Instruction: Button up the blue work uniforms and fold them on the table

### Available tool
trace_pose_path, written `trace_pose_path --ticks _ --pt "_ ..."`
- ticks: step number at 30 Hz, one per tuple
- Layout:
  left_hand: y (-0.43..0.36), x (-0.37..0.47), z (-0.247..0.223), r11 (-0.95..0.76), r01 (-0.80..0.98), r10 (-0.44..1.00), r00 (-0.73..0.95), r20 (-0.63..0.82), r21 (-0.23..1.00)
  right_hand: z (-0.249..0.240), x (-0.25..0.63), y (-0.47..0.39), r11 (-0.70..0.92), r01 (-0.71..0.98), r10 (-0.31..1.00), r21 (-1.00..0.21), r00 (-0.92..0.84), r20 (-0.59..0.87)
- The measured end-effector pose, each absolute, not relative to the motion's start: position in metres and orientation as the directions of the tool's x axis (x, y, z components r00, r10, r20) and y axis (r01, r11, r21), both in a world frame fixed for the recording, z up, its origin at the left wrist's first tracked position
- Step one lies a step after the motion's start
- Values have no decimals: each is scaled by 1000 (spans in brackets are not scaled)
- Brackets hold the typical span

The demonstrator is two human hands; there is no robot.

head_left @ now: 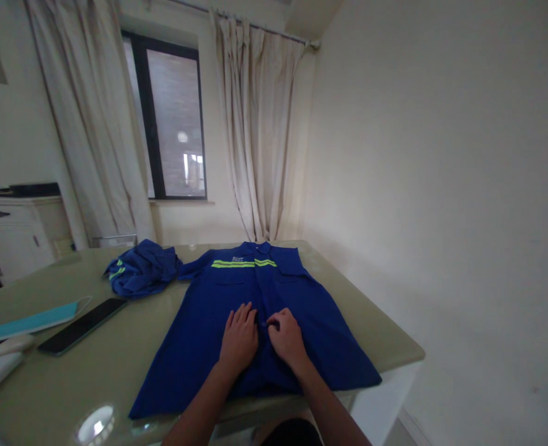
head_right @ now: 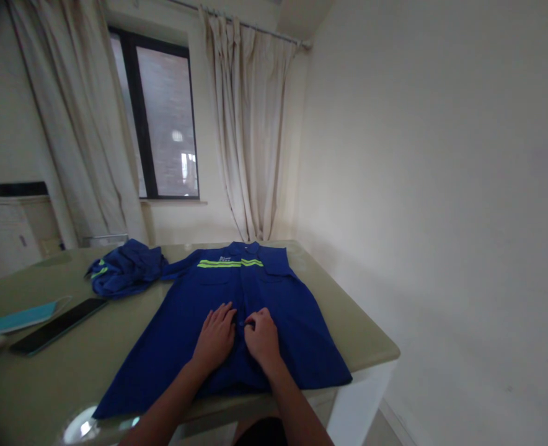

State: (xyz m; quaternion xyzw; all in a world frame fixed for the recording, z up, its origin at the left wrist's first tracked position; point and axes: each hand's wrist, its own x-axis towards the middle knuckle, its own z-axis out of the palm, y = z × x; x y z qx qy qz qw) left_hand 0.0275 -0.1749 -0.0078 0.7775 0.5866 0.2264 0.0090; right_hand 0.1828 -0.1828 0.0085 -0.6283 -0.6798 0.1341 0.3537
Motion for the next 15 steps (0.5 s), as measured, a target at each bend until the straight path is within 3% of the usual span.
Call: trace_pose_path --ticks 5,10,12,15 --pt "-190 33 -12 -261 943 949 212 233 206 30 170 -176 28 890 983 -456 58 174" --pt "-204 34 -10 -194 967 968 161 193 167 36 155 -160 77 947 978 -311 -11 208" --pt "-208 30 -12 -204 964 965 170 199 167 32 156 -158 73 945 979 -319 -7 201" --pt "-215 20 -15 -245 955 952 205 227 168 22 166 -159 39 891 983 -452 48 179"
